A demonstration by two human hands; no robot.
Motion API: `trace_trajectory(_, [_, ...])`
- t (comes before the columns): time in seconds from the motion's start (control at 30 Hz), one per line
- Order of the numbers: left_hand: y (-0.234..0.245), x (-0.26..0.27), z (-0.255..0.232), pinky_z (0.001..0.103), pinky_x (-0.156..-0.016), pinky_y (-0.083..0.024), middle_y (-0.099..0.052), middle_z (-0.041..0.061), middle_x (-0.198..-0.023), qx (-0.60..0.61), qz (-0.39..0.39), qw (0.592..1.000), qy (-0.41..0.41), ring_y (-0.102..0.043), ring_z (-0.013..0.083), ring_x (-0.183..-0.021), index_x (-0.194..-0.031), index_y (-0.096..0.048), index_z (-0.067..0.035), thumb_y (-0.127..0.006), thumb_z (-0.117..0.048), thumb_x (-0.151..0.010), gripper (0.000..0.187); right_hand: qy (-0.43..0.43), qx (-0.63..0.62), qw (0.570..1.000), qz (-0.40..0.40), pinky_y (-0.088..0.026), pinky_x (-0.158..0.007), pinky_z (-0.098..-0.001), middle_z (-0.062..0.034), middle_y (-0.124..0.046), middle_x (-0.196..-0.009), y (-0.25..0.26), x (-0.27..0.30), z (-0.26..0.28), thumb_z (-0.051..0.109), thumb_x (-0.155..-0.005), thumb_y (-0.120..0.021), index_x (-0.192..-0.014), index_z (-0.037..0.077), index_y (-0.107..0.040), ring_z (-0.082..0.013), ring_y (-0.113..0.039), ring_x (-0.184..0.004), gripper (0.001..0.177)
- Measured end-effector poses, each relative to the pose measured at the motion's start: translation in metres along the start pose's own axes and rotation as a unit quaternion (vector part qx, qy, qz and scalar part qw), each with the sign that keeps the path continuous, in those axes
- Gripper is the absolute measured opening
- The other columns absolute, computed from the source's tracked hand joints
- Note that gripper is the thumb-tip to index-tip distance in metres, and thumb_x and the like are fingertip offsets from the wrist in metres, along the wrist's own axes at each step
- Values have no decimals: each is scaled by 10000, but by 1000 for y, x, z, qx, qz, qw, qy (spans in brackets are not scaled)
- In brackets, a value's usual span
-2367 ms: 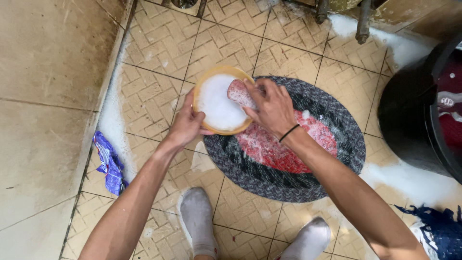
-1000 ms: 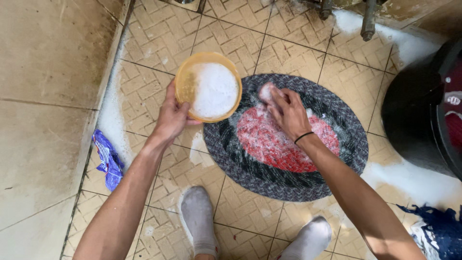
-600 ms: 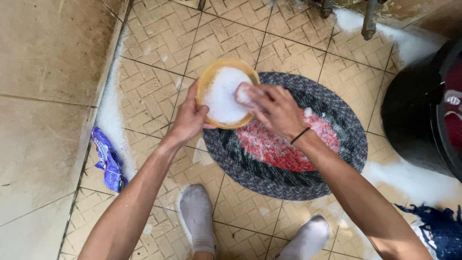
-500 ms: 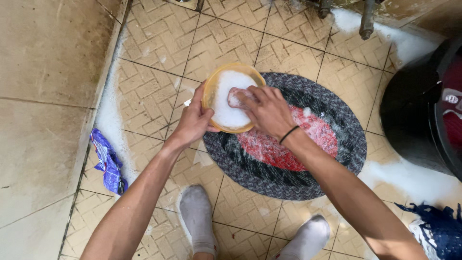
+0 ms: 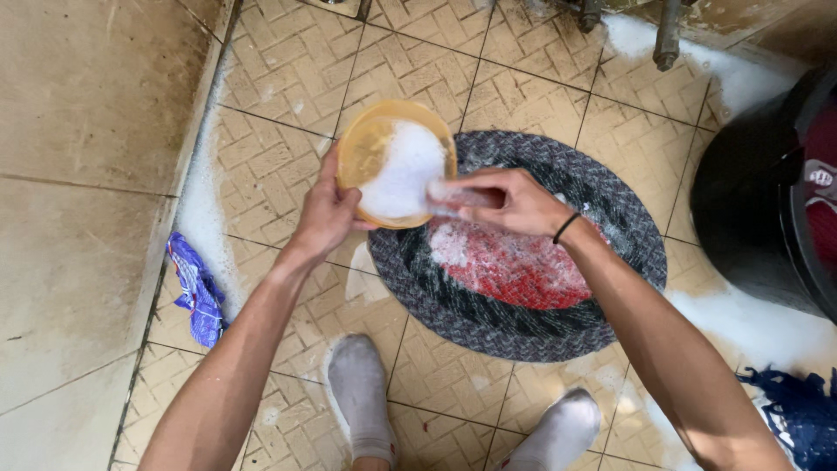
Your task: The person cleans an oval rug on a tiled floor by rinsing it with water from a hose and scrubbing it with a brush and soapy water.
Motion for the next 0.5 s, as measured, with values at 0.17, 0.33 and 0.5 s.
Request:
trace_trajectory(0.17, [24, -2, 7, 363, -725, -647, -524, 198, -1442, 35, -23, 998, -36, -751, 323, -1048, -1617, -88, -212, -388, 53, -992, 742, -124, 127, 972, -154, -519, -1036, -491, -173, -562, -1457, -36, 26, -41, 331, -887, -769, -1395, 172, -612, -328, -610, -1250, 556])
trace_trajectory(0.33, [33, -2, 10, 352, -719, -642, -592, 219, -1371, 28, -51, 998, -2, -773, 297, -962, -1625, -93, -232, -393, 21, -1019, 722, -12, 246, 953, -178, -509, -1051, -498, -202, -582, -1401, -52, 33, -58, 403, -929, -715, -1435, 172, -573, -372, -577, -1274, 574])
trace_trajectory(0.5, [30, 2, 7, 363, -722, -645, -583, 235, -1365, 20, -32, 999, -30, -772, 300, -937, -1625, -79, -228, -387, 66, -989, 765, -22, 273, 958, -87, -533, -1013, -489, -218, -548, -1377, -61, 32, -52, 327, -922, -701, -1519, 202, -502, -373, -578, -1228, 642])
Point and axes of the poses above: each hand's wrist, its own x-axis away from the middle knuckle, its own y-axis out of the back of the hand, z = x × y, the point moved 3 cm from there along -x, towards the middle knuckle
